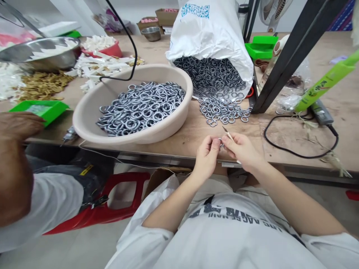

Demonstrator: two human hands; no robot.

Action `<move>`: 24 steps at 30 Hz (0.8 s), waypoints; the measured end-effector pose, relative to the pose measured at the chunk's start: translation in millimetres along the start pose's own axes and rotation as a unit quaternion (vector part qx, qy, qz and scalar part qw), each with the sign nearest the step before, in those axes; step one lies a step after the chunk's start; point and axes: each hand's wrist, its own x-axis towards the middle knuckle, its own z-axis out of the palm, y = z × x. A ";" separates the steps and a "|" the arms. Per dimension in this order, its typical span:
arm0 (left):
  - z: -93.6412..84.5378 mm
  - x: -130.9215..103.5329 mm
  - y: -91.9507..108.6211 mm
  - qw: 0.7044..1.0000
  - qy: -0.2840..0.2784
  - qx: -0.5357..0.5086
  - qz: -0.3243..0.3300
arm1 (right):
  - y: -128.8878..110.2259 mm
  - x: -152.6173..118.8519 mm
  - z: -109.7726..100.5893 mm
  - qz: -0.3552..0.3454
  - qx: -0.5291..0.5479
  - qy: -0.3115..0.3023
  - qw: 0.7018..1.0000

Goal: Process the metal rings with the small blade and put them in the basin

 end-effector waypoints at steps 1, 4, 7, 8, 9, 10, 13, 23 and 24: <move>4.2 -0.7 -1.6 1.000 -0.007 0.015 0.015 | 2.0 -6.4 2.3 -0.012 0.008 0.022 1.000; 15.1 -3.3 -2.2 0.999 -0.034 0.008 0.006 | 7.3 -14.9 0.9 -0.090 -0.044 0.083 0.991; 23.9 -7.1 2.0 0.997 -0.056 -0.043 -0.039 | 8.6 -12.8 -9.6 -0.121 -0.090 0.096 0.984; 26.3 -8.4 3.8 0.995 -0.060 -0.060 -0.056 | 8.1 -11.8 -13.4 -0.118 -0.092 0.099 0.984; 28.1 -9.6 5.6 0.993 -0.062 -0.076 -0.072 | 7.3 -11.5 -16.6 -0.117 -0.095 0.105 0.983; 29.5 -10.6 7.5 0.990 -0.061 -0.089 -0.087 | 6.4 -12.4 -19.0 -0.120 -0.110 0.108 0.981; 31.6 -12.9 12.2 0.984 -0.049 -0.122 -0.119 | 3.4 -21.7 -20.2 -0.169 -0.233 0.090 0.953; 35.4 -15.9 17.4 0.981 -0.038 -0.141 -0.131 | -1.5 -40.8 -11.7 -0.246 -0.386 0.061 0.887; 36.5 -16.9 15.6 0.980 -0.039 -0.140 -0.133 | -0.5 -40.0 -13.7 -0.243 -0.388 0.061 0.887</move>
